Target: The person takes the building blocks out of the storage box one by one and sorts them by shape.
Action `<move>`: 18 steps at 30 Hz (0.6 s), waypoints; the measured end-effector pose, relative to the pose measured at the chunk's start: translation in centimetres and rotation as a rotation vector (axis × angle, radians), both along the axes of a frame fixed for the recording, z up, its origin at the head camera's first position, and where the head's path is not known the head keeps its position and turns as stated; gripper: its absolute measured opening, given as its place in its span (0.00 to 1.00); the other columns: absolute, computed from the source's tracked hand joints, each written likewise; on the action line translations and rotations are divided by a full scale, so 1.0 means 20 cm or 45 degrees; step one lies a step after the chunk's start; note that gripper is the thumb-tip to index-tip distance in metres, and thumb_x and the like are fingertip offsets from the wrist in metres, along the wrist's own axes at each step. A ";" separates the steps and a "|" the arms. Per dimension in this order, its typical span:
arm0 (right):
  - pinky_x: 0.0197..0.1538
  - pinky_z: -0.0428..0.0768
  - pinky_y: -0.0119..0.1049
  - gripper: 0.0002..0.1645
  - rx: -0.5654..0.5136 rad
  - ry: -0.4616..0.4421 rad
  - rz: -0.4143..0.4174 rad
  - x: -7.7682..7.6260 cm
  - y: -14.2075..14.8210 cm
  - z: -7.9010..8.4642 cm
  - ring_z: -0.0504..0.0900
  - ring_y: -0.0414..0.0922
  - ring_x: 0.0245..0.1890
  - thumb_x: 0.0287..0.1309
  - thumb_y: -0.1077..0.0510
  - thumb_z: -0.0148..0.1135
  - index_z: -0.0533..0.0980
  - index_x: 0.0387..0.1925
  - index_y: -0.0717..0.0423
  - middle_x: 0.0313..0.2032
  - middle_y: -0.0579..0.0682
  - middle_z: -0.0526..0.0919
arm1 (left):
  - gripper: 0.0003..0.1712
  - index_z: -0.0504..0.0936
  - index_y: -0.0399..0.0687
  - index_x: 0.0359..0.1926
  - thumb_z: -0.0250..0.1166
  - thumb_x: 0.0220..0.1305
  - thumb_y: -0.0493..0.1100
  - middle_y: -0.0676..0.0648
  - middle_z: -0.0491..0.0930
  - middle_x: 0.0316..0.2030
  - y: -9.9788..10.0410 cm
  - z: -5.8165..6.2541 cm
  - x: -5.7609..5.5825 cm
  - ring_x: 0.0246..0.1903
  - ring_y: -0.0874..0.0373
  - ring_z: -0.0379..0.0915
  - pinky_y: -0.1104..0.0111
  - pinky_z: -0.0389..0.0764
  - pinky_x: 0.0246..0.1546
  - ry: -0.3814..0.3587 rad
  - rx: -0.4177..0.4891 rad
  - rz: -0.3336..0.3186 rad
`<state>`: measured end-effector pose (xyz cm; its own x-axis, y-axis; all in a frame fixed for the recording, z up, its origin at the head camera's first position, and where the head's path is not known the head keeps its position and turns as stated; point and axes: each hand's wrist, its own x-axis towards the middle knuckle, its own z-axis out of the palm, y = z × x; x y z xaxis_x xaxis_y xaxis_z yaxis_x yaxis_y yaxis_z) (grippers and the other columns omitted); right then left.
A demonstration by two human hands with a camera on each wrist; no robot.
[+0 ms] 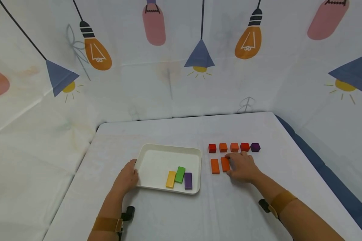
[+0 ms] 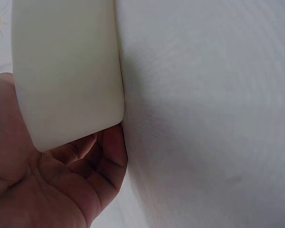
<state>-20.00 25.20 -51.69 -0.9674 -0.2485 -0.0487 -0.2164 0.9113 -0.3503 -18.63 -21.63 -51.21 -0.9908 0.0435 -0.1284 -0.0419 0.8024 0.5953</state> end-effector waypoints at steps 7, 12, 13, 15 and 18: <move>0.61 0.73 0.69 0.41 -0.003 0.012 0.001 0.01 0.01 -0.01 0.71 0.63 0.62 0.51 0.52 0.83 0.78 0.65 0.58 0.61 0.58 0.82 | 0.29 0.57 0.24 0.78 0.46 0.82 0.32 0.22 0.67 0.69 0.00 -0.01 0.00 0.70 0.27 0.64 0.36 0.67 0.68 0.000 -0.016 0.007; 0.61 0.73 0.69 0.40 0.003 0.017 -0.002 0.01 0.01 -0.02 0.71 0.64 0.62 0.51 0.52 0.83 0.78 0.65 0.58 0.62 0.58 0.82 | 0.29 0.58 0.24 0.77 0.46 0.82 0.32 0.22 0.68 0.69 0.00 -0.01 0.00 0.70 0.27 0.65 0.36 0.68 0.68 0.011 -0.029 0.005; 0.61 0.73 0.69 0.40 0.007 0.019 -0.002 0.01 0.02 -0.02 0.71 0.64 0.62 0.51 0.52 0.83 0.78 0.65 0.58 0.62 0.58 0.82 | 0.29 0.58 0.24 0.77 0.46 0.82 0.32 0.22 0.68 0.69 0.00 -0.01 0.00 0.70 0.27 0.65 0.36 0.68 0.68 0.009 -0.027 0.006; 0.61 0.73 0.69 0.40 0.011 0.023 0.001 0.02 0.01 -0.02 0.71 0.64 0.62 0.51 0.53 0.83 0.78 0.65 0.58 0.62 0.58 0.82 | 0.29 0.58 0.24 0.77 0.46 0.82 0.32 0.22 0.67 0.69 0.00 -0.01 0.00 0.70 0.27 0.64 0.36 0.68 0.68 0.009 -0.025 0.007; 0.61 0.73 0.68 0.40 0.025 0.035 0.006 0.02 0.01 -0.02 0.71 0.63 0.62 0.52 0.53 0.82 0.78 0.65 0.58 0.62 0.59 0.81 | 0.29 0.58 0.24 0.77 0.47 0.81 0.32 0.22 0.67 0.69 0.00 -0.02 0.00 0.70 0.27 0.64 0.35 0.67 0.68 0.010 -0.023 0.010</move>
<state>-19.59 25.47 -52.08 -0.9672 -0.2526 -0.0273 -0.2302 0.9167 -0.3266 -18.66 -21.57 -51.57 -0.9921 0.0335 -0.1211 -0.0435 0.8127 0.5811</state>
